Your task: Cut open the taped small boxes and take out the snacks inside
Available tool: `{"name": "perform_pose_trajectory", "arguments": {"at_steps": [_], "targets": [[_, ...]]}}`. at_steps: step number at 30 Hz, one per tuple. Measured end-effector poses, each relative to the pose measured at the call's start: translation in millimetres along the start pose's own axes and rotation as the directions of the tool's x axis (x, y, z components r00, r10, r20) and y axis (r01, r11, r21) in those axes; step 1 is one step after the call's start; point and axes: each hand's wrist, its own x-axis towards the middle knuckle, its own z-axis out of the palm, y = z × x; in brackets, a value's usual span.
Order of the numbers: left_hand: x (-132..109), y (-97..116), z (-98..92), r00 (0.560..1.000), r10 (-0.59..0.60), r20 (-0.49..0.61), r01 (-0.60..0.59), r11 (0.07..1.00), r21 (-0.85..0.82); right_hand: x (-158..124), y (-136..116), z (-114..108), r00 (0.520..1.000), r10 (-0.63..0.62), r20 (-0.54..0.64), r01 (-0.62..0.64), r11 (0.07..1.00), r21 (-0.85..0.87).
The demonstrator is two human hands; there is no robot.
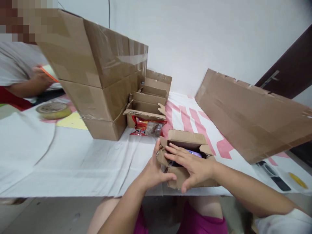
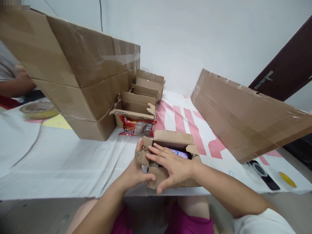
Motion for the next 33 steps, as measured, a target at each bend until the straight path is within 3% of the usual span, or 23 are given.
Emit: {"name": "perform_pose_trajectory", "arguments": {"at_steps": [2,4,6,8,10,13,17,19,23,28,33], "targets": [[0,3,-0.9,0.983,0.067,-0.168,-0.061,0.997,0.044,5,-3,4,1.0,0.017,0.004,-0.017,0.999,-0.046],[1,7,-4.9,0.926,0.182,-0.33,-0.135,0.978,0.162,8,-5,6,0.999,0.04,-0.013,-0.041,0.997,-0.071],[2,10,-10.1,0.896,0.254,-0.363,-0.167,0.953,0.254,8,-8,8,0.998,0.066,-0.016,-0.067,0.995,-0.076],[3,11,-13.4,0.944,0.23,-0.235,-0.169,0.953,0.253,7,-10,9,0.996,0.091,-0.009,-0.091,0.993,-0.073],[3,7,-13.2,0.988,0.155,-0.02,-0.147,0.968,0.205,5,-11,9,0.995,0.102,-0.013,-0.102,0.992,-0.068],[3,0,-9.3,0.985,0.053,0.165,-0.079,0.985,0.156,0,-9,6,0.994,0.094,-0.064,-0.099,0.992,-0.08],[2,0,-8.7,0.985,-0.026,0.172,0.002,0.99,0.143,-12,0,-6,0.96,0.229,-0.161,-0.261,0.942,-0.213],[2,2,-10.5,0.982,-0.052,0.179,0.025,0.989,0.145,-21,6,-13,0.943,0.3,-0.143,-0.331,0.896,-0.297],[3,4,-12.7,0.979,-0.063,0.194,0.038,0.99,0.132,-42,14,-25,0.919,0.392,-0.05,-0.376,0.828,-0.416],[4,2,-11.2,0.979,-0.071,0.193,0.046,0.991,0.127,-64,5,-37,0.872,0.473,-0.123,-0.466,0.727,-0.504],[3,1,-10.3,0.979,-0.075,0.192,0.051,0.991,0.126,-86,2,-50,0.854,0.482,-0.196,-0.51,0.701,-0.499]]}}
